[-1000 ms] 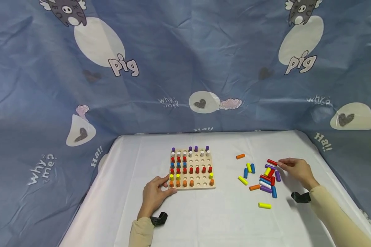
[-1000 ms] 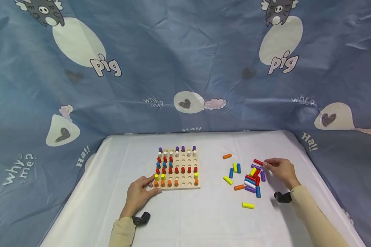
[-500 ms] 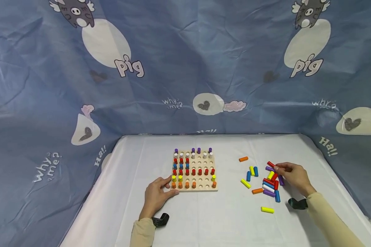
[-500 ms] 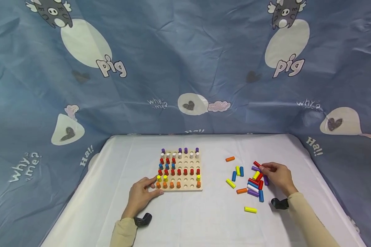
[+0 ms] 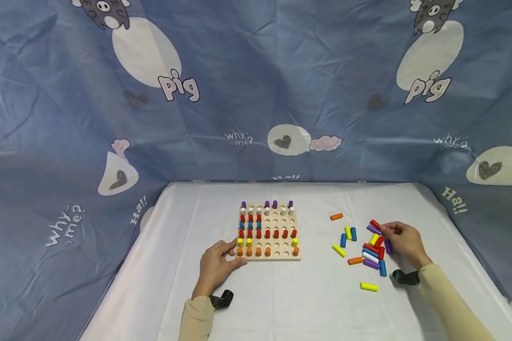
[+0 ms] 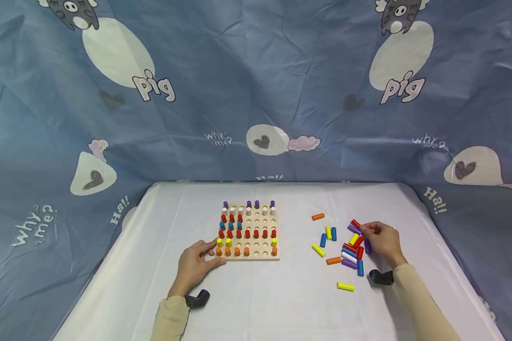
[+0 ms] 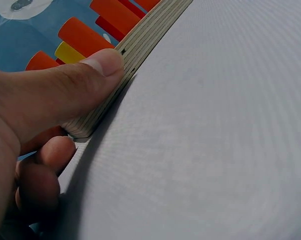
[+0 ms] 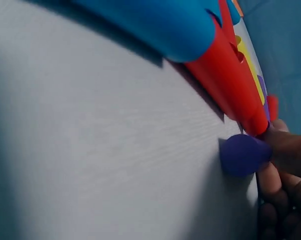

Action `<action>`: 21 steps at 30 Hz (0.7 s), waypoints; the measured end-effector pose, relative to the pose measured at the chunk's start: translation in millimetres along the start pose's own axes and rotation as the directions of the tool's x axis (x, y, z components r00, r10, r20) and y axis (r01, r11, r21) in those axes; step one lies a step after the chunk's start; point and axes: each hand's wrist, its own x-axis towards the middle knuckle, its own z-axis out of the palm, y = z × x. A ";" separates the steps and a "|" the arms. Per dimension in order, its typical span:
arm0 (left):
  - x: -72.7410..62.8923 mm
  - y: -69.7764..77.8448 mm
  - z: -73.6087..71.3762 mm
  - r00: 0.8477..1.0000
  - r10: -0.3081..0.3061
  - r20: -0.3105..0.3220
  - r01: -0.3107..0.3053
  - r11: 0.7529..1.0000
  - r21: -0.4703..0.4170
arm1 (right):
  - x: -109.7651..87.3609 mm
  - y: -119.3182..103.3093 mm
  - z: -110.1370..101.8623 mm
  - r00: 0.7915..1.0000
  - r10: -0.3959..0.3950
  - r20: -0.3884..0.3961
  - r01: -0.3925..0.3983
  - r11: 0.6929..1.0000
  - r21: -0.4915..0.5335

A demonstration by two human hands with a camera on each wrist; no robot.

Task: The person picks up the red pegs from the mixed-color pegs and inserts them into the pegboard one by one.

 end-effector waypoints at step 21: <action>0.0 -3.2 3.2 0.999 0.022 -0.026 -0.022 1.000 0.011 | -13.5 8.8 12.9 0.952 0.134 -0.274 -0.038 0.944 0.329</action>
